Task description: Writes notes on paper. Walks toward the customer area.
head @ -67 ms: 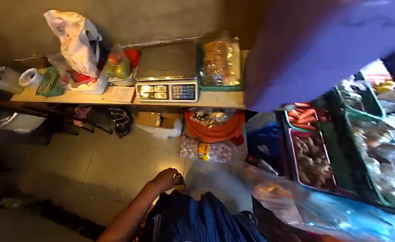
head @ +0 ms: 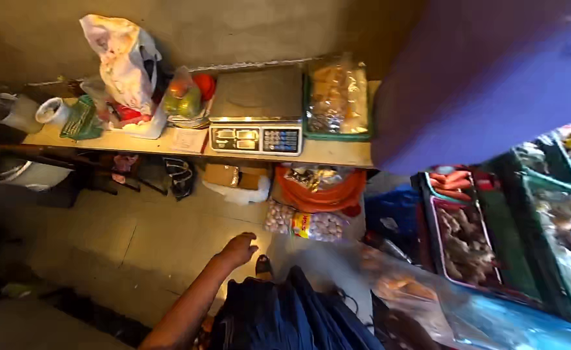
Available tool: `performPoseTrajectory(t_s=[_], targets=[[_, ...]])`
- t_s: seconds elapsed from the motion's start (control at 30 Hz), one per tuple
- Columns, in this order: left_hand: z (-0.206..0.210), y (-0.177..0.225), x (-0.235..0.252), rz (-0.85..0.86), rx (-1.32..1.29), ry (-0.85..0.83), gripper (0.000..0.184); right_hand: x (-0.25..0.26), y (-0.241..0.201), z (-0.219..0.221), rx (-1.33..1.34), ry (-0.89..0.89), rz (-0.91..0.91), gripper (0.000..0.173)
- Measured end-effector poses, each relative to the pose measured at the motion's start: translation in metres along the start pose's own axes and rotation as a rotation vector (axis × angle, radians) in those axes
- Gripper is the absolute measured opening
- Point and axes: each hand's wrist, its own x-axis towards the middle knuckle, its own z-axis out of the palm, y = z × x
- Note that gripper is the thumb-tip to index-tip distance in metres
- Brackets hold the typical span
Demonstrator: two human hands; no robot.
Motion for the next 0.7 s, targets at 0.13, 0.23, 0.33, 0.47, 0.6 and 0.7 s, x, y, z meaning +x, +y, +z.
performPoseTrajectory(t_s=[0.13,0.23,0.33,0.47,0.6,0.7], targets=[[-0.089,-0.037,0.006,-0.035,-0.237,0.259,0.046,0.022,-0.198,-0.029,-0.126,-0.058,-0.325,0.034],[-0.110,-0.066,-0.013,-0.111,-0.391,0.460,0.045,0.030,-0.335,-0.043,-0.277,-0.026,-0.607,0.036],[-0.108,-0.091,-0.042,-0.247,-0.551,0.564,0.042,0.043,-0.449,-0.038,-0.333,-0.087,-0.816,0.033],[-0.124,-0.131,-0.059,-0.287,-0.727,0.665,0.036,0.051,-0.566,0.009,-0.435,-0.153,-0.927,0.029],[-0.167,-0.173,-0.037,-0.226,-0.877,0.788,0.031,0.073,-0.648,0.076,-0.484,-0.161,-0.920,0.026],[-0.221,-0.207,-0.002,-0.137,-0.851,0.793,0.034,0.105,-0.694,0.116,-0.442,0.055,-0.796,0.025]])
